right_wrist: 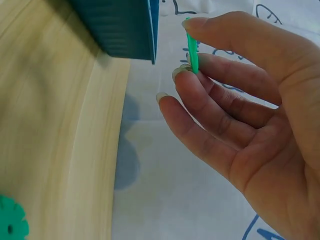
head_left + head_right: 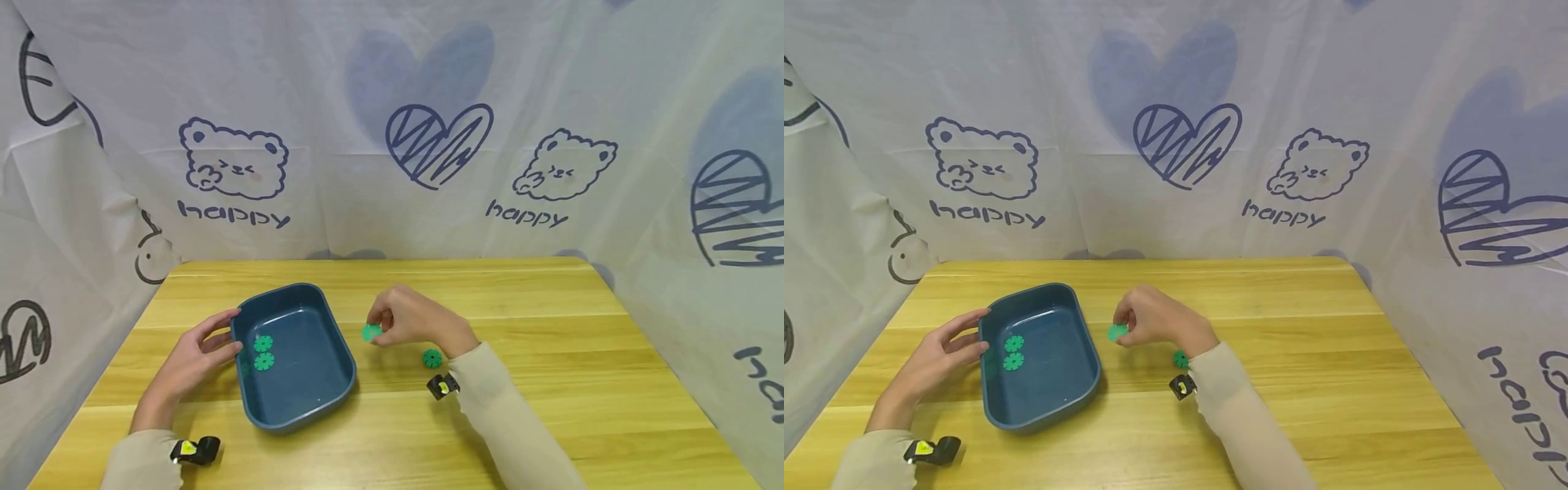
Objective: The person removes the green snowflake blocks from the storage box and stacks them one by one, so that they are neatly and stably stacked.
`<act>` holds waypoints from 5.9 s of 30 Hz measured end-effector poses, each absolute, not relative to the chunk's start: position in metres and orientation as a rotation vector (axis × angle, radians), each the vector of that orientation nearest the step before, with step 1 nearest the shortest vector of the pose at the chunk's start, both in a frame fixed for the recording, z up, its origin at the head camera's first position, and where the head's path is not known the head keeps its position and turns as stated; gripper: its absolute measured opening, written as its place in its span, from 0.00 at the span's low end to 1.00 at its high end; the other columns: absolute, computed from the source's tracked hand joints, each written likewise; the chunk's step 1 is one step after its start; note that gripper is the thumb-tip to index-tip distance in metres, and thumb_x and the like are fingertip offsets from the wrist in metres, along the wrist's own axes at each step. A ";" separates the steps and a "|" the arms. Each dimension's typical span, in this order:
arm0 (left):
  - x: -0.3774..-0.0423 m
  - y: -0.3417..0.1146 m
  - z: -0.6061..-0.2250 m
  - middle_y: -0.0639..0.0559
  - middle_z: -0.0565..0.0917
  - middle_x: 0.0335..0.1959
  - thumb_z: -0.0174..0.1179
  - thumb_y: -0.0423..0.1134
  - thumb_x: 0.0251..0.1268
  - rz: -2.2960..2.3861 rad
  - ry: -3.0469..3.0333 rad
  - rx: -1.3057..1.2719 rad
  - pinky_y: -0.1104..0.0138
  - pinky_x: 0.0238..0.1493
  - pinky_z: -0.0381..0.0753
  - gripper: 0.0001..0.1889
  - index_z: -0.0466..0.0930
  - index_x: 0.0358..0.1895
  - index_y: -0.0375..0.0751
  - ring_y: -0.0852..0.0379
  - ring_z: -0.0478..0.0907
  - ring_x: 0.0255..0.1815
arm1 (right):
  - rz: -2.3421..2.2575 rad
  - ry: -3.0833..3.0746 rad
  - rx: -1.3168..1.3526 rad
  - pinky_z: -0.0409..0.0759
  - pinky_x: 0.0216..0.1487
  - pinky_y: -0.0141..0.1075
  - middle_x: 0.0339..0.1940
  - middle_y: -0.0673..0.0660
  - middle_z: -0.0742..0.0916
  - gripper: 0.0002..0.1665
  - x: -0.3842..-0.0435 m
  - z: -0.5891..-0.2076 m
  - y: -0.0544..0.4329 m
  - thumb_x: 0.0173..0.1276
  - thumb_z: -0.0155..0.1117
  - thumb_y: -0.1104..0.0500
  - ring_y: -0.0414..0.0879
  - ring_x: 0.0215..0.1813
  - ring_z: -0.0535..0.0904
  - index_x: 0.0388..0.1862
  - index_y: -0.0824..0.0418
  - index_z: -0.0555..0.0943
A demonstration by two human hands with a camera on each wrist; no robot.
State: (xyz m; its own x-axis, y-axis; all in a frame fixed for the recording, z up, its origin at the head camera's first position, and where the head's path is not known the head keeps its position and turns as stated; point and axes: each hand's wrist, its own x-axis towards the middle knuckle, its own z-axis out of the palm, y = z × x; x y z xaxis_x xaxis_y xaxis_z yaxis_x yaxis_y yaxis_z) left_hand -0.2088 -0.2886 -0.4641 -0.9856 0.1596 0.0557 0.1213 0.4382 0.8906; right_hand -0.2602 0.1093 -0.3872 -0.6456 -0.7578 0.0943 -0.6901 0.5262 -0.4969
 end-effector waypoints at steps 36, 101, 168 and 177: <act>-0.209 -0.287 -0.462 0.31 0.62 0.78 0.63 0.42 0.75 1.599 2.630 0.229 0.82 0.52 0.79 0.37 0.57 0.81 0.40 0.27 0.66 0.75 | -0.800 2.775 -0.943 0.84 0.43 0.31 0.39 0.48 0.90 0.10 -0.238 -0.427 0.191 0.60 0.80 0.56 0.45 0.42 0.84 0.40 0.56 0.91; -0.211 -0.288 -0.467 0.30 0.61 0.79 0.63 0.41 0.74 1.604 2.630 0.230 0.84 0.51 0.78 0.37 0.57 0.81 0.40 0.26 0.66 0.75 | -0.631 2.901 -0.854 0.79 0.40 0.31 0.38 0.43 0.88 0.12 -0.240 -0.459 0.200 0.57 0.83 0.52 0.38 0.38 0.80 0.38 0.52 0.91; -0.209 -0.287 -0.464 0.30 0.61 0.79 0.62 0.43 0.75 1.576 2.645 0.205 0.84 0.52 0.78 0.38 0.56 0.81 0.41 0.26 0.65 0.76 | -0.578 2.932 -0.820 0.79 0.38 0.31 0.41 0.46 0.88 0.18 -0.240 -0.459 0.199 0.55 0.84 0.48 0.38 0.36 0.79 0.41 0.54 0.91; -0.209 -0.286 -0.464 0.30 0.61 0.79 0.62 0.44 0.75 1.581 2.644 0.217 0.84 0.52 0.78 0.37 0.57 0.81 0.41 0.26 0.65 0.76 | -0.614 2.912 -0.816 0.82 0.43 0.37 0.48 0.49 0.89 0.23 -0.237 -0.448 0.196 0.58 0.82 0.47 0.44 0.43 0.83 0.50 0.56 0.89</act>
State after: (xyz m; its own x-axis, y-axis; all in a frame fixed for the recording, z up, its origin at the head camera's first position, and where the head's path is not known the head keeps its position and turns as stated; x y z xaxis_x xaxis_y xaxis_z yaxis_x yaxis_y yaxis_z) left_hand -0.2089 -0.2862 -0.4640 -0.9887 0.1475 0.0260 0.0927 0.4663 0.8798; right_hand -0.2369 0.1959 -0.4480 -0.8588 -0.5096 0.0528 -0.4875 0.7812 -0.3899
